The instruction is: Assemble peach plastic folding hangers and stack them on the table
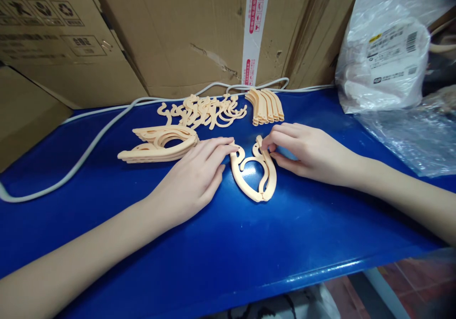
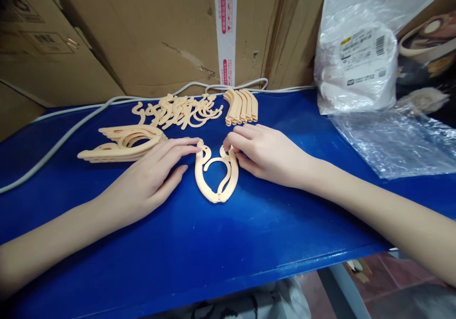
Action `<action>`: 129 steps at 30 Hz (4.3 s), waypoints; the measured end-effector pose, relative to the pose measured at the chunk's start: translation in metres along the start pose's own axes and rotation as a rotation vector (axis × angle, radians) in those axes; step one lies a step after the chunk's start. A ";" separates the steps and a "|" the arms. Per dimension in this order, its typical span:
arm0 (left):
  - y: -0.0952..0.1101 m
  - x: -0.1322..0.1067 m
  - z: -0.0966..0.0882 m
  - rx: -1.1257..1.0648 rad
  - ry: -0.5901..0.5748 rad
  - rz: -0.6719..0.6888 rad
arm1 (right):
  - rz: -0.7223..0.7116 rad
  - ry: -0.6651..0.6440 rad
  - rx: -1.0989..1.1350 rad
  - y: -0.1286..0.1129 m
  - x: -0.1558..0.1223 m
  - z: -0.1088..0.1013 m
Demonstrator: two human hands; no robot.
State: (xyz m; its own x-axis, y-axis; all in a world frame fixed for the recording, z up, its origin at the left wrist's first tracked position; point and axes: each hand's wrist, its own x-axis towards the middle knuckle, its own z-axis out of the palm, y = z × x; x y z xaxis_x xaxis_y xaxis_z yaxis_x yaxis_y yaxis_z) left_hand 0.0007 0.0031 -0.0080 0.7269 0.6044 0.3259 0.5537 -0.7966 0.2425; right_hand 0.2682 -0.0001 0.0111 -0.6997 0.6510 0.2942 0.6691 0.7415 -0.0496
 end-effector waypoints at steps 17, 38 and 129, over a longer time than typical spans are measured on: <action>-0.001 0.002 -0.002 -0.056 0.013 -0.039 | -0.038 -0.064 0.029 -0.010 0.000 0.000; 0.001 0.000 0.000 -0.042 -0.132 0.005 | 0.144 0.073 0.350 -0.005 -0.001 0.004; -0.137 -0.033 -0.094 0.208 -0.103 -0.240 | 0.033 -0.130 0.122 0.006 0.006 0.018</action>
State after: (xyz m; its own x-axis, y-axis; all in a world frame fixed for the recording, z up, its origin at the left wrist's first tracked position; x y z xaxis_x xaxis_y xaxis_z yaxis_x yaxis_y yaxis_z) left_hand -0.1376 0.0923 0.0341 0.5971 0.7803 0.1858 0.7773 -0.6201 0.1060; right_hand 0.2637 0.0114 -0.0044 -0.7097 0.6849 0.1650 0.6623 0.7285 -0.1750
